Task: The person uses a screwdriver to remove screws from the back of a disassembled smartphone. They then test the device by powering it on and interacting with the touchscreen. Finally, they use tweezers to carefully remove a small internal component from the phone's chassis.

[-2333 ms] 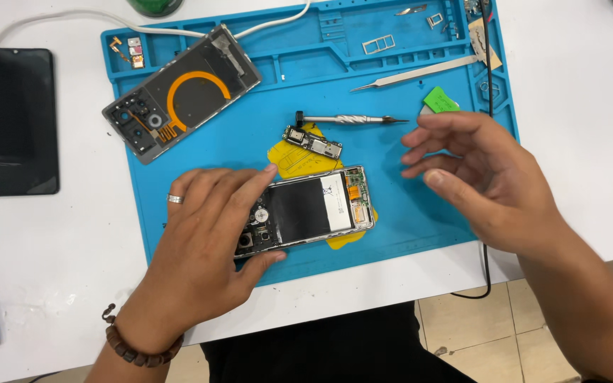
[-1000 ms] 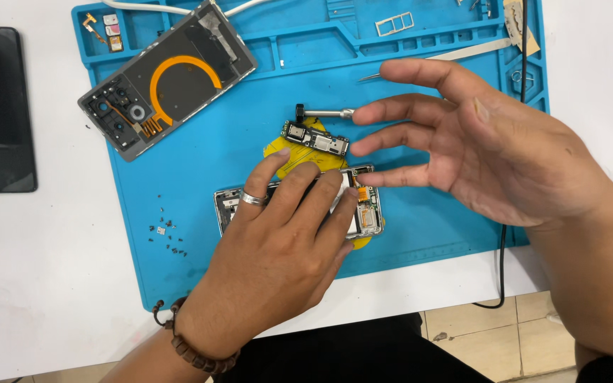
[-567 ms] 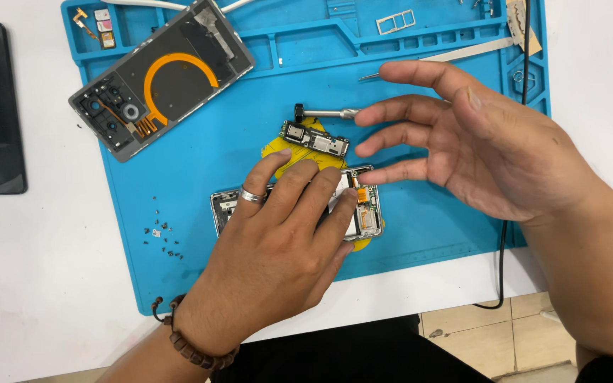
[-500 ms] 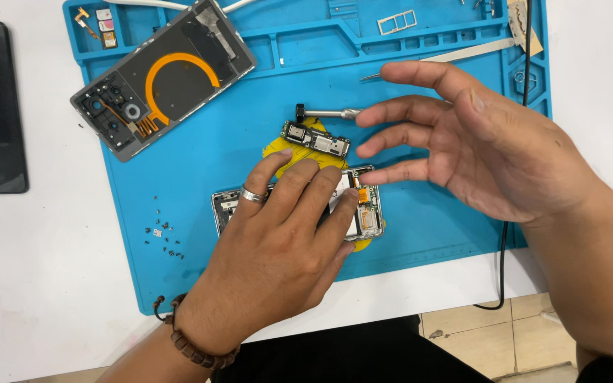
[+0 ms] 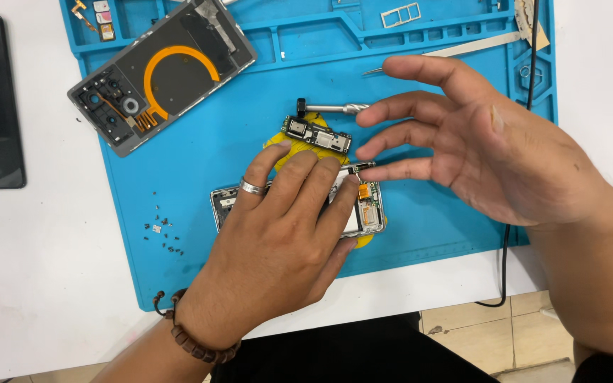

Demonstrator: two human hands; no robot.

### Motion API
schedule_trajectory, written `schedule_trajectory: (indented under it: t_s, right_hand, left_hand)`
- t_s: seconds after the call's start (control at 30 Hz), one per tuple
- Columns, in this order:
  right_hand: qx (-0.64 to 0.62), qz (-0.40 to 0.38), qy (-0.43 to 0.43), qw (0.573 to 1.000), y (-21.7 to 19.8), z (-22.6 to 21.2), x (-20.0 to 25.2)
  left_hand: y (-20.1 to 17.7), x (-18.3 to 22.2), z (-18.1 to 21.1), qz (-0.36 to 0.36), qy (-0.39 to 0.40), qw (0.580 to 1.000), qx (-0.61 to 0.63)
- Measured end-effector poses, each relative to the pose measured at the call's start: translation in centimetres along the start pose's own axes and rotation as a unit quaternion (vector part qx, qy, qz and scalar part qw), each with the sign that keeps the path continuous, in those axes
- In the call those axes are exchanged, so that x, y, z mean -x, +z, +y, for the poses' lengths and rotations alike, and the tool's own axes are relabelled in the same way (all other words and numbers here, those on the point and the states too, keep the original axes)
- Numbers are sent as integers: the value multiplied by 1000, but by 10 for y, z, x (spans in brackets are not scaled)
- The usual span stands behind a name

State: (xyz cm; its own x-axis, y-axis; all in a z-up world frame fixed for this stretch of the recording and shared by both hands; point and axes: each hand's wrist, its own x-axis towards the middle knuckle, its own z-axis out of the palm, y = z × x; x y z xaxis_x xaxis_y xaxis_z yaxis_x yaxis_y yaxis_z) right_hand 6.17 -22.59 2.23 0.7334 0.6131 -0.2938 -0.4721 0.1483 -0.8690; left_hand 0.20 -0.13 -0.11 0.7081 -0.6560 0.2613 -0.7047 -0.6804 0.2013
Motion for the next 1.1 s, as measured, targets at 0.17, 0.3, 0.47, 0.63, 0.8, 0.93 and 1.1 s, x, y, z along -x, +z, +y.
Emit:
schedule_trajectory:
  t_s: [0.17,0.3,0.47,0.63,0.8,0.93,1.1]
  right_hand:
    - [19,4,1,1000,1,1,-2]
    - [-31,4,2,1000,-2,8,-3]
    - [13,25,2,1000,-2,-3,0]
    - [-3,70,-21,997,-8,-6,5]
    - [-22,98,2,995,-6,-5,2]
    - [-14,96,-2,995,-9,-7,4]
    - [17,59,-3,998,-16,-7,8]
  left_hand:
    - [1,1,-1,4,8,1000,-25]
    - [0,1,-1,0,14,998,-56]
    - [1,2,-2,11,12,999,-43]
    - [-1,-2,-3,8,10,999,-32]
    - [-6,-9,-3,-21,3,1000,0]
    - [-7,-15,-6,-36,23,999,-28]
    - [-10,-20,-10,-55,43,997,-14]
